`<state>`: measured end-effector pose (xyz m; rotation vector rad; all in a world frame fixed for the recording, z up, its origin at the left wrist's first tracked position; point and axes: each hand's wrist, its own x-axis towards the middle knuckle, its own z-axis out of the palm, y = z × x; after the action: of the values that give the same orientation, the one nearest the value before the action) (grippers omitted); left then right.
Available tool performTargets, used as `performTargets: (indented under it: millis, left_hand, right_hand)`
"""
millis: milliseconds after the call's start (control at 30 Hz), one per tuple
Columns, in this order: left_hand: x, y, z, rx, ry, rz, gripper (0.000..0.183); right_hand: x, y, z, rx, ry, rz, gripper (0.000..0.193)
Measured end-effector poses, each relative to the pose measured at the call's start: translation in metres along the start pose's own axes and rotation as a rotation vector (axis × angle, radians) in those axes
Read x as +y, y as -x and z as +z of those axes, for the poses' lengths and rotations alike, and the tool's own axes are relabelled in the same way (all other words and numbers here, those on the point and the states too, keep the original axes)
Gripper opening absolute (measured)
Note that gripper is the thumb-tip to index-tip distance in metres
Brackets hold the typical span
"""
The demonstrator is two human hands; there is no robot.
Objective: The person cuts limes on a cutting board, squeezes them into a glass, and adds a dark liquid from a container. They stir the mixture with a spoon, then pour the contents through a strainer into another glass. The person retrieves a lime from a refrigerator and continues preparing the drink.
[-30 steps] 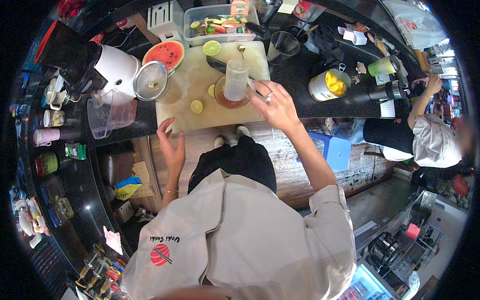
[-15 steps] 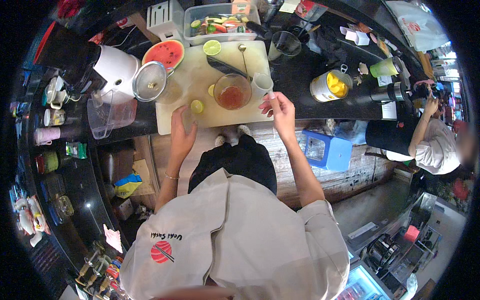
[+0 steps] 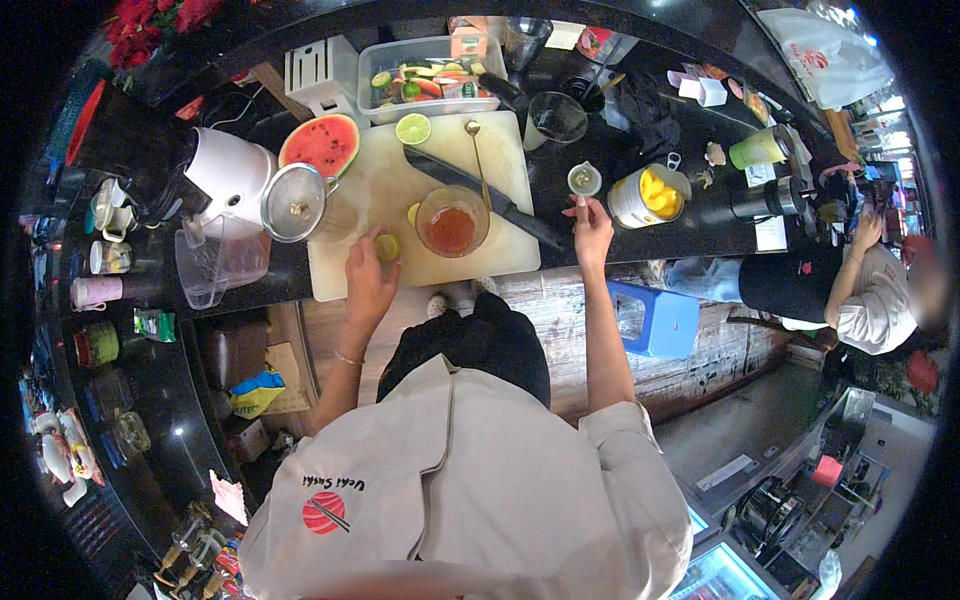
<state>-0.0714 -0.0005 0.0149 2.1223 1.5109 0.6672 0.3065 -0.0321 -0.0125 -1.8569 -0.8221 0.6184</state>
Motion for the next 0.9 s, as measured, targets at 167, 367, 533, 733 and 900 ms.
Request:
performTargets:
  millis: [167, 367, 533, 733, 900]
  left_hand:
    - [-0.002, -0.003, 0.001, -0.029, -0.012, -0.027, 0.063]
    - [0.001, -0.001, 0.003, -0.009, 0.023, -0.078, 0.061]
    - [0.002, 0.002, 0.001, 0.032, 0.0, -0.076, 0.062]
    - [-0.002, 0.012, -0.008, 0.076, 0.048, -0.105, 0.061]
    - [-0.003, 0.025, -0.016, 0.106, 0.116, -0.078, 0.059]
  right_hand:
    - [0.003, -0.008, -0.002, 0.035, -0.053, -0.006, 0.028]
    - [0.004, -0.015, -0.005, 0.0, -0.177, -0.007, 0.029]
    - [-0.004, -0.014, -0.005, 0.038, -0.077, -0.034, 0.027]
    - [-0.083, 0.029, -0.016, 0.309, 0.526, -0.24, 0.026]
    - [-0.186, 0.034, 0.065, -0.259, 0.145, -0.505, 0.028]
